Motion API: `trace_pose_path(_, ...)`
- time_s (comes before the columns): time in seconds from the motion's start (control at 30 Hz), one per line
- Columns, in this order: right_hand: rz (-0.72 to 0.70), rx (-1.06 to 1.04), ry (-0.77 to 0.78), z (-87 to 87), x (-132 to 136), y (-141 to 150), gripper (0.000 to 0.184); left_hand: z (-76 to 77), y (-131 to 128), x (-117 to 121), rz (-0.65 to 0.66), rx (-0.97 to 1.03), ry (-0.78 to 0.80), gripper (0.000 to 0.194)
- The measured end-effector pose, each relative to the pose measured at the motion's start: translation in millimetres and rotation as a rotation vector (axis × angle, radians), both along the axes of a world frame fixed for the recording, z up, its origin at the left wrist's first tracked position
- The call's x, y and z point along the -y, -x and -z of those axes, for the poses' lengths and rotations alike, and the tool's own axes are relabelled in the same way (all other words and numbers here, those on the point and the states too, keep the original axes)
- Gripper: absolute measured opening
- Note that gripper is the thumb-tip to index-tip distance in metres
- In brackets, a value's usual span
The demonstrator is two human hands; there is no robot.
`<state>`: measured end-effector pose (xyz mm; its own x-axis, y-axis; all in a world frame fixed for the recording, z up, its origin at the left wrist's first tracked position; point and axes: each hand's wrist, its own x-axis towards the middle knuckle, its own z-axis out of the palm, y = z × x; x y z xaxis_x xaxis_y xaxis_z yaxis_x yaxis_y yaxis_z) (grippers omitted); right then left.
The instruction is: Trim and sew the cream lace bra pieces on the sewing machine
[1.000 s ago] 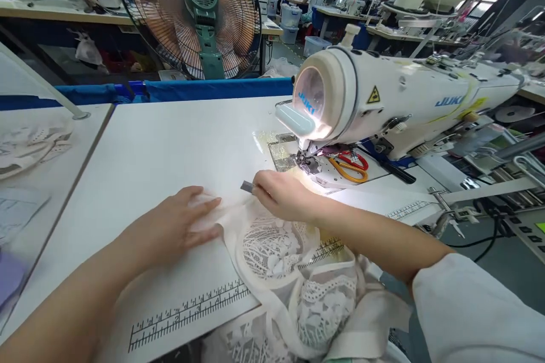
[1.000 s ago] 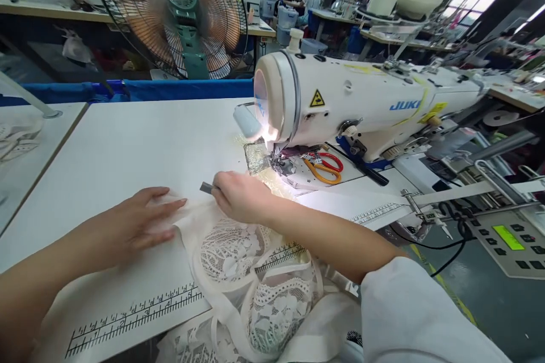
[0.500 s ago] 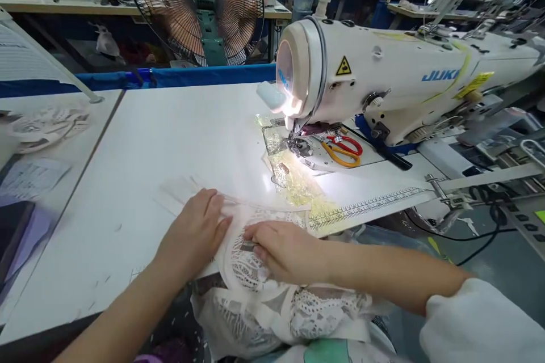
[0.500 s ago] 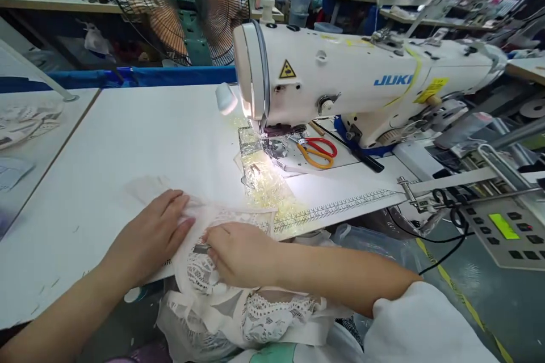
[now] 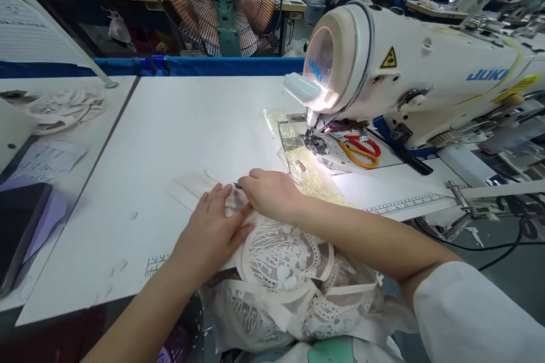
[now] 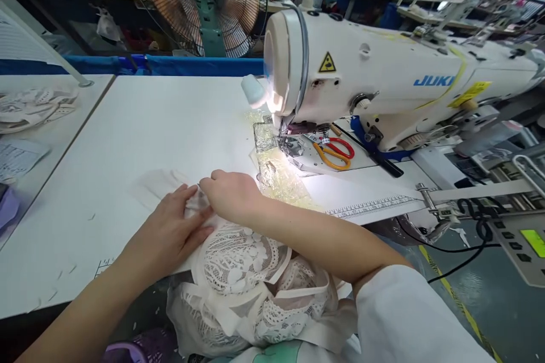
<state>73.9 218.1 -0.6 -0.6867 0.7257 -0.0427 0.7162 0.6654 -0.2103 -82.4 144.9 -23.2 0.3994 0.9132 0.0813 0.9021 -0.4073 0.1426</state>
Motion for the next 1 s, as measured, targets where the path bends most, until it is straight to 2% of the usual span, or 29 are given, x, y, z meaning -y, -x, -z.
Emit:
trace_pose_path(0.17, -0.019, 0.000, -0.033, 4.3, 0.0, 8.3, 0.019, 5.2, 0.7, 2.1, -0.006, 0.026, -0.052, 0.039)
trace_pose_path(0.37, -0.046, 0.040, -0.018, 3.3, -1.7, 15.2, 0.017, 17.9, 3.0, 2.5, 0.064, 0.035, -0.289, 0.033)
trace_pose_path(0.53, -0.093, 0.113, -0.008, -1.4, -1.7, 12.3, 0.016, 16.7, 2.1, 2.0, 0.074, -0.009, -0.321, 0.033)
trace_pose_path(0.8, -0.075, 0.262, 0.024, -22.9, 10.0, -17.0, 0.016, 14.7, 0.9, 1.1, 0.102, -0.063, -0.386, 0.040)
trace_pose_path(1.0, -0.032, 0.160, -0.006, -19.7, 5.3, -10.8, 0.024, 15.4, 1.9, 0.5, 0.127, -0.070, -0.413, 0.038)
